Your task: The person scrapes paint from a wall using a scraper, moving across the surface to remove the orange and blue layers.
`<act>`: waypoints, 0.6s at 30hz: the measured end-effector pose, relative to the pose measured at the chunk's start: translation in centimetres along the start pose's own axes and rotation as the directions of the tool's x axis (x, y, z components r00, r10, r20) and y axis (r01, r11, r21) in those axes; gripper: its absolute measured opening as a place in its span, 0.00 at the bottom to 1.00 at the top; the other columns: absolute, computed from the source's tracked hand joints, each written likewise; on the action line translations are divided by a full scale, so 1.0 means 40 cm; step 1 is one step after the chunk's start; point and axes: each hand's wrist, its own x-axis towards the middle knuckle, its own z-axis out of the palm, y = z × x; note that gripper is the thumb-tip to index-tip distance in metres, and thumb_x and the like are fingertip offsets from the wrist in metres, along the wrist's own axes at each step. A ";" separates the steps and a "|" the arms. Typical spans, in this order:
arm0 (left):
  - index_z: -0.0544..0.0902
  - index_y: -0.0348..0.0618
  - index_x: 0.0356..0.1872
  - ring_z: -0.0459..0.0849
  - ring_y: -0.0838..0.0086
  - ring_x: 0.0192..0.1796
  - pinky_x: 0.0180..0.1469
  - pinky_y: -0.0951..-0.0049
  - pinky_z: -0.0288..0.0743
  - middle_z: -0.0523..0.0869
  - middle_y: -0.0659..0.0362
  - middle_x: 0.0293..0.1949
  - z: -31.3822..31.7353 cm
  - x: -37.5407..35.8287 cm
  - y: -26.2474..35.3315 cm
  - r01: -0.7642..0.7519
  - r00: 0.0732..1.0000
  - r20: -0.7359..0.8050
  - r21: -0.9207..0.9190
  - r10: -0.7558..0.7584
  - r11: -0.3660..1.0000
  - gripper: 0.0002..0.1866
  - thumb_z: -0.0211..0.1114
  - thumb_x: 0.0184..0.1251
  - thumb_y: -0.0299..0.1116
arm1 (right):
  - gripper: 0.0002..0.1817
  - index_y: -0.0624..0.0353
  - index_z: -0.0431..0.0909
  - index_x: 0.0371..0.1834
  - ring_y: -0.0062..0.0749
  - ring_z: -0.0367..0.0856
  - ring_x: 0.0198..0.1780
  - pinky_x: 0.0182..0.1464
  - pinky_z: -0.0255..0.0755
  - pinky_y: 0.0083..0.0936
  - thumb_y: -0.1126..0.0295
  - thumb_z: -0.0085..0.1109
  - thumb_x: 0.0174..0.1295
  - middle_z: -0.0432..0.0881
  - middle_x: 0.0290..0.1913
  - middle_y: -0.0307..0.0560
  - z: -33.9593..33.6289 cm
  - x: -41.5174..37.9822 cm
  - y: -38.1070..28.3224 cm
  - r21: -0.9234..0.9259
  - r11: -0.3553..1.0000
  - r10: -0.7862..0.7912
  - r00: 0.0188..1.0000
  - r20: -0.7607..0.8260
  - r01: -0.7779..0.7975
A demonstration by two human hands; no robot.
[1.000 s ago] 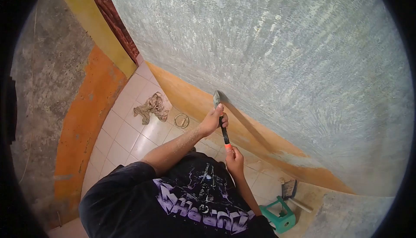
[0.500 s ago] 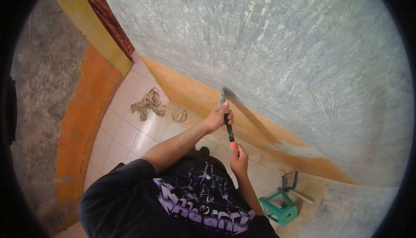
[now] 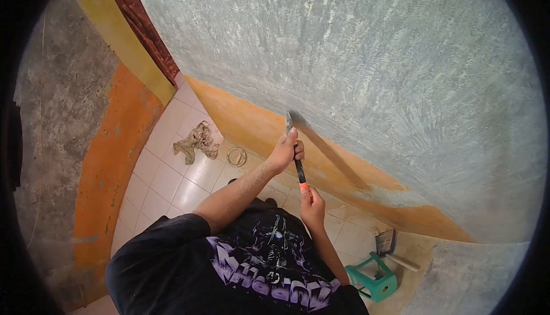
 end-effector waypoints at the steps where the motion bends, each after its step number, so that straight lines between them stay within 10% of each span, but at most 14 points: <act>1: 0.58 0.52 0.37 0.65 0.77 0.21 0.30 0.68 0.70 0.63 0.65 0.20 -0.008 0.004 0.003 -0.014 1.000 -0.007 0.001 0.014 1.000 0.19 0.42 0.80 0.55 | 0.17 0.65 0.80 0.41 0.16 0.61 0.23 0.26 0.56 0.21 0.58 0.55 0.72 0.65 0.20 0.32 0.004 0.003 0.000 -0.009 1.000 -0.001 1.000 -0.003 0.001; 18: 0.59 0.52 0.34 0.66 0.76 0.21 0.30 0.68 0.72 0.63 0.64 0.20 -0.212 0.030 0.118 -0.007 0.999 -0.051 -0.049 0.004 0.999 0.20 0.44 0.79 0.56 | 0.17 0.64 0.80 0.42 0.23 0.66 0.22 0.27 0.62 0.26 0.58 0.56 0.71 0.70 0.20 0.41 0.190 0.068 -0.106 -0.183 0.977 -0.108 0.994 0.021 0.110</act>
